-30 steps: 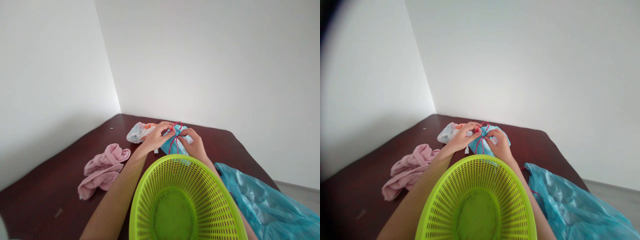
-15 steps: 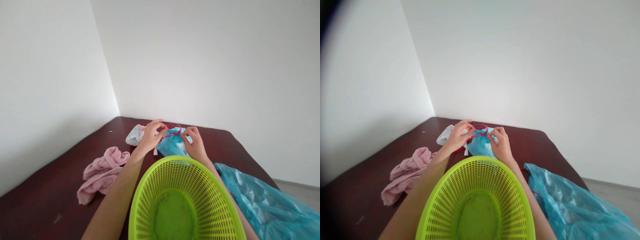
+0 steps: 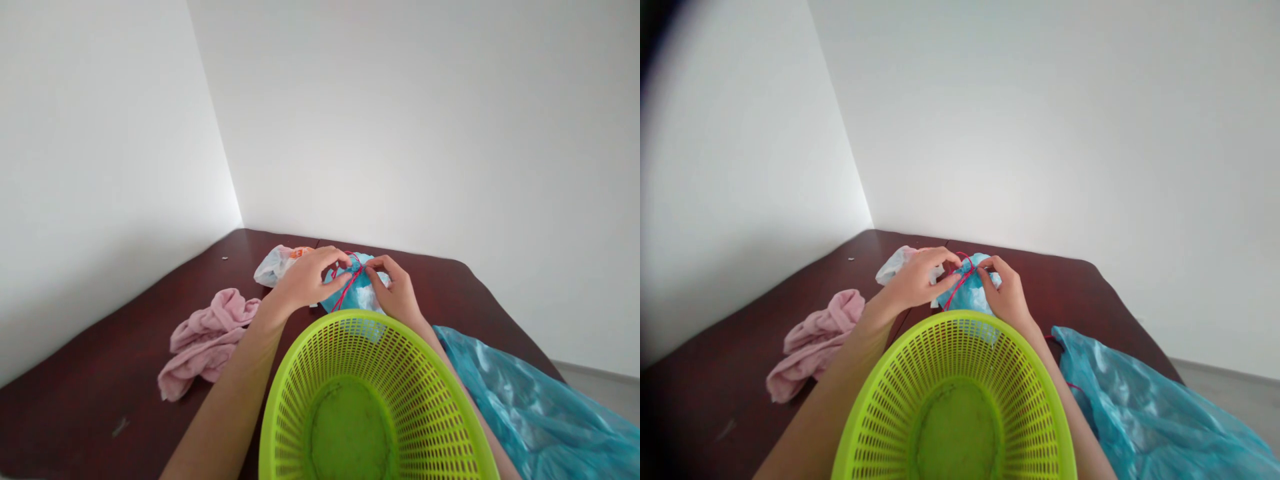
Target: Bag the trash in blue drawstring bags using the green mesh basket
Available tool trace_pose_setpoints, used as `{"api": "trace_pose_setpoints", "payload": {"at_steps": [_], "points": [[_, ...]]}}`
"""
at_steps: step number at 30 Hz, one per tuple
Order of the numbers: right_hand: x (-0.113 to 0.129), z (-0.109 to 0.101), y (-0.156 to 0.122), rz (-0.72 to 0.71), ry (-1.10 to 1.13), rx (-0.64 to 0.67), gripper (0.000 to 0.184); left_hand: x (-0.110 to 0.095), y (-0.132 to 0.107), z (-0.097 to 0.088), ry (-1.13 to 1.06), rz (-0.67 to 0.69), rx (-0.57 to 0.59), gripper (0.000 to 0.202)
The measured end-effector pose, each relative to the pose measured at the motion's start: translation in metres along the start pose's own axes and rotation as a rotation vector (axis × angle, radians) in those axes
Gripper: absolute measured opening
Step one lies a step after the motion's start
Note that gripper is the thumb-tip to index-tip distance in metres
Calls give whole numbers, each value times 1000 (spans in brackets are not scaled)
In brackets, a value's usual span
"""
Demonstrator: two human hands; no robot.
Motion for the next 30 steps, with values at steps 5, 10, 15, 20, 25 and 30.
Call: {"api": "trace_pose_setpoints", "payload": {"at_steps": [5,10,15,20,25,30], "points": [[0,4,-1,45,52,63,17,18,-1,14,-97,-114,14,20],[-5,7,0,28,28,89,19,20,-2,20,-99,-81,81,23],[-3,7,1,-17,7,143,16,22,-2,18,43,-178,78,6],[-6,4,0,37,34,151,8,20,0,12,76,-239,26,3],[-9,-1,0,57,-2,-30,11,22,0,14,69,-299,10,6],[0,2,-1,-46,-1,-42,16,22,-2,20,-41,-299,48,7]]}}
Point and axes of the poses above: each hand's wrist, its own y-axis towards the middle knuckle, its own z-axis out of the palm, x = y × z, the point moved 3 cm from there along y, towards the middle knuckle, and after that the axes turned 2 degrees about z, right-handed, at the moved point
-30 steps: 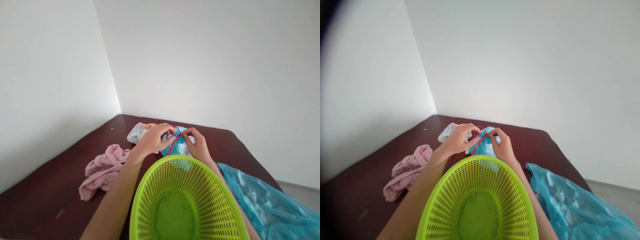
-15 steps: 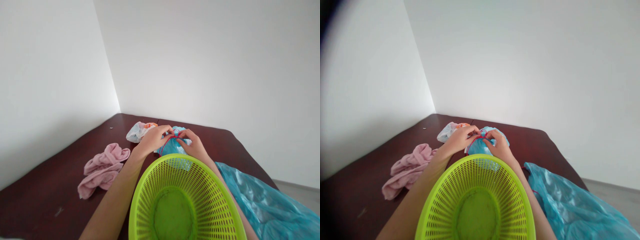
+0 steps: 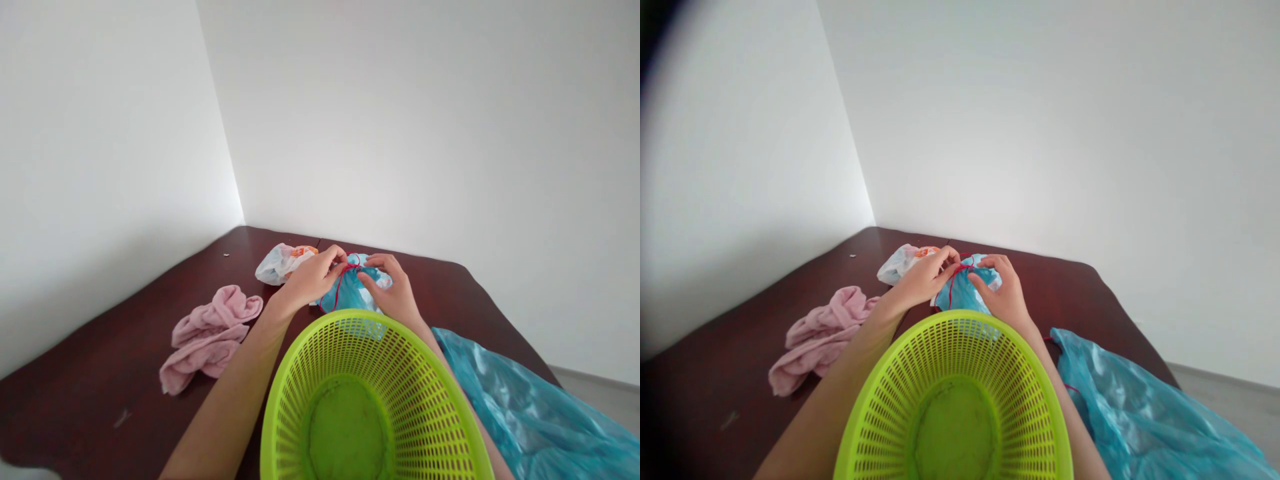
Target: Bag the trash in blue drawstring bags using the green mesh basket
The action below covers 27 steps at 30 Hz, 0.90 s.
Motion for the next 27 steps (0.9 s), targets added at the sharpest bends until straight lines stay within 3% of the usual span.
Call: {"api": "trace_pose_setpoints", "payload": {"at_steps": [5,10,15,17,21,27], "points": [[-1,2,0,11,12,107,16,-5,-1,5,-2,59,60,8],[-5,-10,2,-55,-155,128,20,3,1,-1,16,41,-14,13],[-2,-22,3,-44,-224,-33,20,13,0,-17,-147,34,-120,25],[6,-20,1,-55,-166,-68,14,9,-1,-17,-159,37,-77,25],[16,-9,-1,-10,-60,65,21,-7,-1,-5,-216,80,4,17],[7,-7,3,80,6,100,17,-8,2,6,-187,75,42,16]]}}
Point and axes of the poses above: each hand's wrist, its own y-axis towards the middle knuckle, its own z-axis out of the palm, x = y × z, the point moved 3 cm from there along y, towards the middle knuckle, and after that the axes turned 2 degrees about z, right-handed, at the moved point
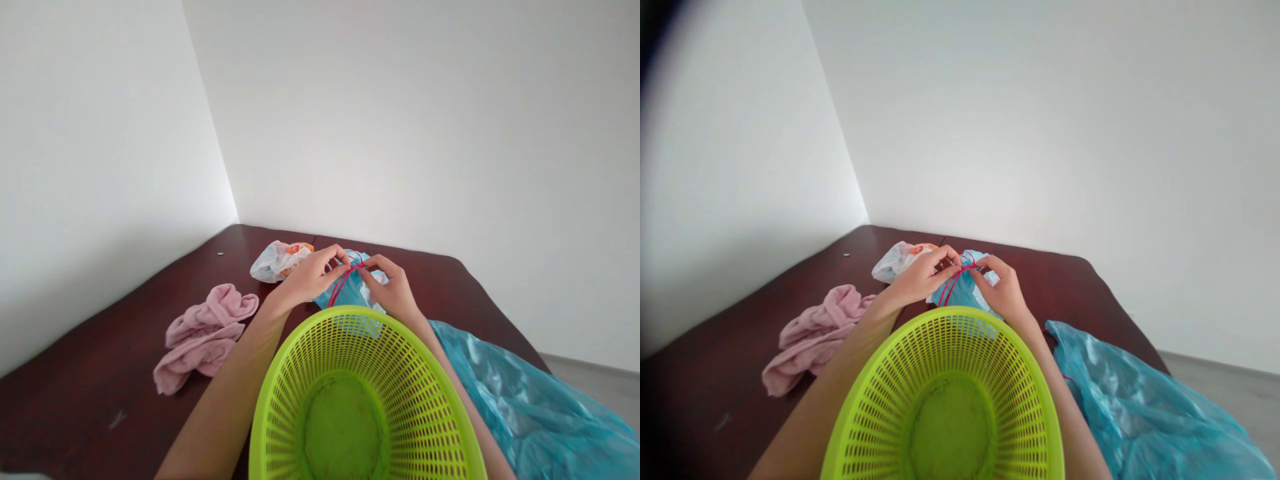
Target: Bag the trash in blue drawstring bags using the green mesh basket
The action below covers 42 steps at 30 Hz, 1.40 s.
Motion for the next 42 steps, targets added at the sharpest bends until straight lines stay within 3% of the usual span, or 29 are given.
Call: {"api": "trace_pose_setpoints", "payload": {"at_steps": [6,9,12,17,25,28,33,42], "points": [[-6,2,1,39,35,-48,21,10,2,-1,122,-73,-49,15],[-8,8,-2,113,52,-65,20,6,0,6,126,-97,30,18],[-9,11,-3,84,78,-49,15,1,-2,10,94,-66,80,19],[-10,10,-1,35,118,2,11,-2,0,9,153,60,5,12],[-12,8,-2,2,5,63,13,5,0,-2,322,94,-91,17],[-6,7,-3,25,41,93,20,6,0,-3,252,97,-91,20],[-4,10,-5,195,208,156,44,6,2,0,139,120,-58,25],[-19,17,0,168,255,121,36,1,4,2,93,162,-103,13]]}}
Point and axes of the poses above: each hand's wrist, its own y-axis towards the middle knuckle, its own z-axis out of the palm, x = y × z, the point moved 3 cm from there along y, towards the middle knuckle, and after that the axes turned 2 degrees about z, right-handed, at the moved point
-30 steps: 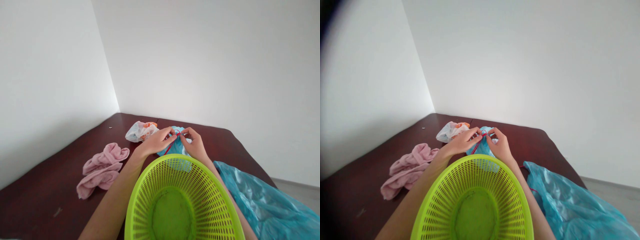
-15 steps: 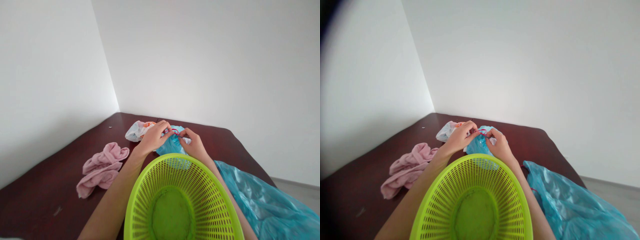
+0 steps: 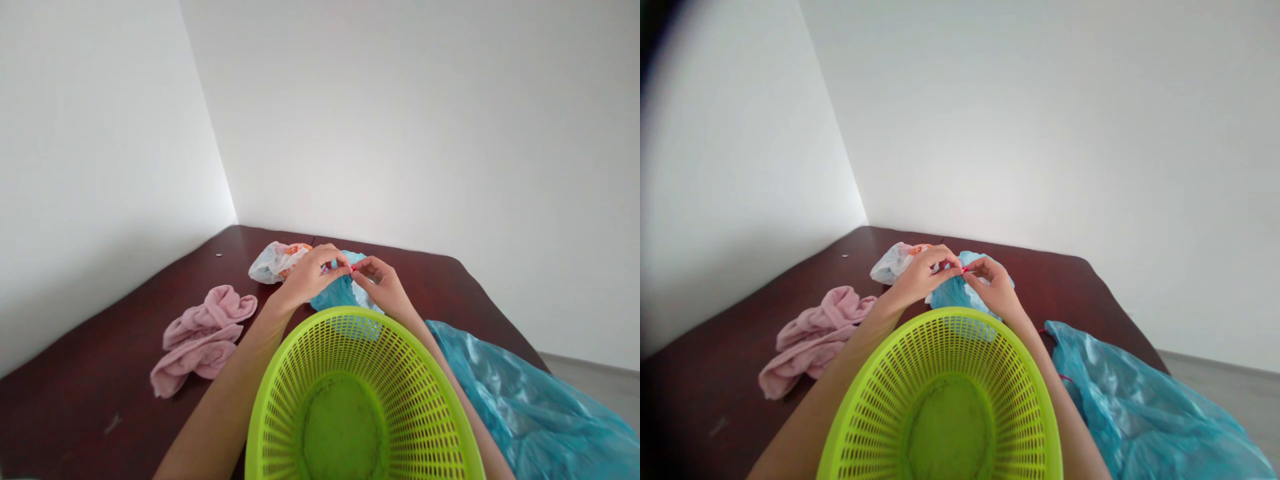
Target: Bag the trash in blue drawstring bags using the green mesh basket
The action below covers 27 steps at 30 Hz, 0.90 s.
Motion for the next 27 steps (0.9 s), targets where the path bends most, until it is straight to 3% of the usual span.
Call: {"api": "trace_pose_setpoints", "payload": {"at_steps": [6,11,18,23,27], "points": [[7,-1,-3,-78,-102,-119,17,-1,-1,5,29,-39,64,7],[8,3,-4,-85,-215,-77,11,1,-3,11,28,-124,83,12],[8,1,-7,-151,-123,-221,63,-3,-3,12,-88,-209,93,22],[15,-1,-9,-178,-80,-199,72,-11,-2,10,-117,-205,115,29],[14,2,-10,-200,-71,-144,72,-4,-3,11,-158,-198,100,16]]}}
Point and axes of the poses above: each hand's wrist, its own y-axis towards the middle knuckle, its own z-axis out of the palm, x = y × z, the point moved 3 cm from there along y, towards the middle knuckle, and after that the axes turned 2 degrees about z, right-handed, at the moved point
